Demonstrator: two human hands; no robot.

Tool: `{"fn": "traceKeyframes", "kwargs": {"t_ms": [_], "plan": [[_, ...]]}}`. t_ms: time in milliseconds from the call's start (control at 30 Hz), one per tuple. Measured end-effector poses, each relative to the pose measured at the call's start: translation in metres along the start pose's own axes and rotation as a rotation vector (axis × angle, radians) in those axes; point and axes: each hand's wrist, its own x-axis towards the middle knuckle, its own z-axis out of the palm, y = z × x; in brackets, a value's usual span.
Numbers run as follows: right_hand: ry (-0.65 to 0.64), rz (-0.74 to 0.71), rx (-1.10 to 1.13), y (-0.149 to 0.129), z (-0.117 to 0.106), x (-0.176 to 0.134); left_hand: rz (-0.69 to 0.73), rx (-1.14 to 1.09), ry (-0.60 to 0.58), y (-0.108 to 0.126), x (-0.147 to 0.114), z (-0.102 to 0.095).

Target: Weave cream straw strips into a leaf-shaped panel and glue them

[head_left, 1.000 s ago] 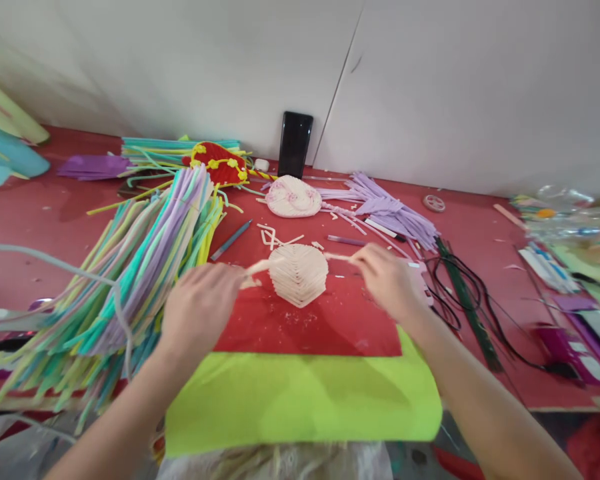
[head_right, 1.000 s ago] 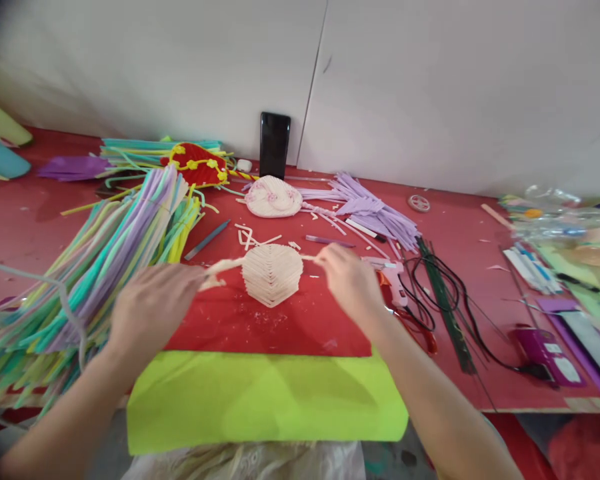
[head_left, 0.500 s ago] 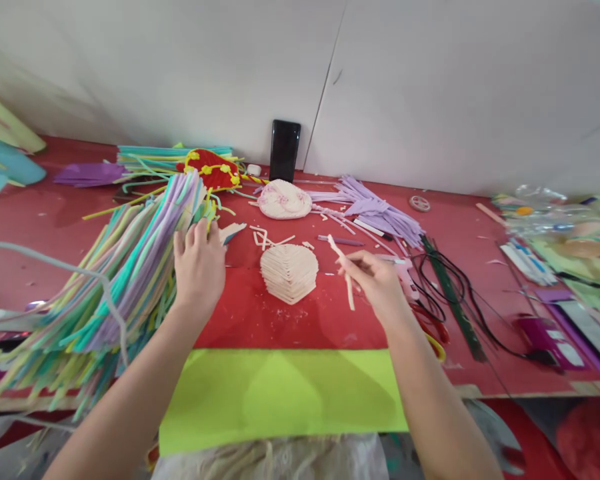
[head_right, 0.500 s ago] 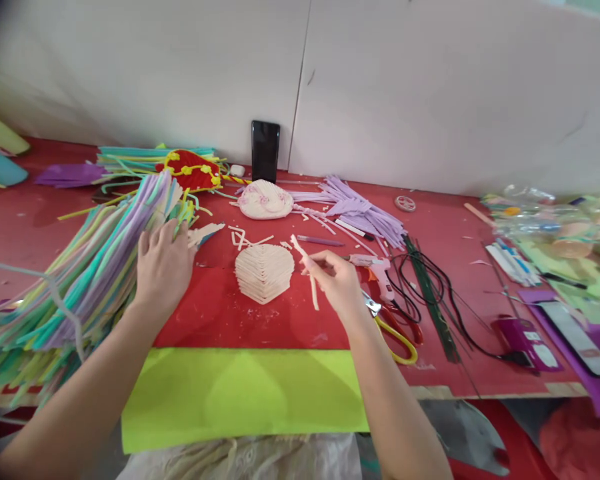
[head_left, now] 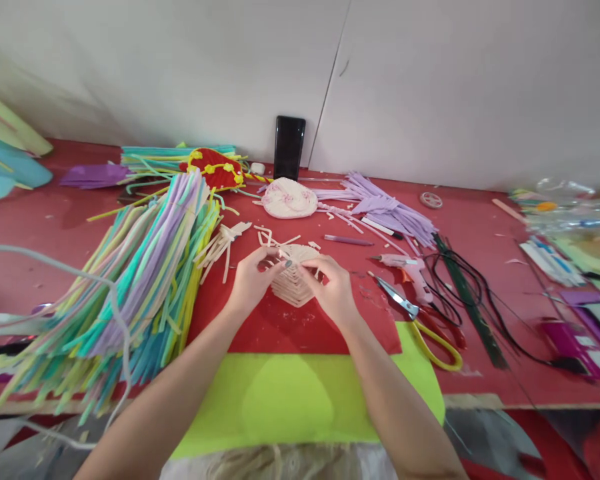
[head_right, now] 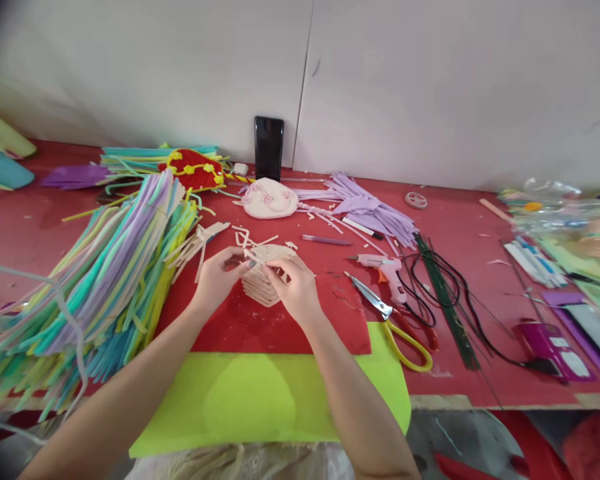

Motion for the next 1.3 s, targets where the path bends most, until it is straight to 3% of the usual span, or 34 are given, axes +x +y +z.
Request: {"fn": "traceKeyframes", "kwargs": {"t_ms": [233,633,767,967,1167,1300], "plan": [[-0.037,-0.074,-0.057,0.002,0.005,-0.008,-0.031,-0.017,0.024,0.003,-0.007,-0.001],[-0.082,-0.044,-0.018,0.006,-0.003,-0.006,0.046,-0.056,-0.094,-0.006,-0.002,-0.005],[-0.121,-0.088,-0.022,0.012,-0.003,-0.005,0.123,0.088,-0.214,-0.004,-0.005,-0.005],[-0.195,-0.117,-0.068,0.018,-0.008,-0.006,0.236,0.243,-0.233,0.0,-0.009,-0.01],[-0.347,-0.215,-0.212,0.021,-0.018,-0.004,0.175,0.235,-0.25,-0.011,-0.007,-0.011],[-0.351,-0.212,-0.213,0.022,-0.019,-0.004,0.137,0.184,-0.24,-0.012,-0.005,-0.009]]}}
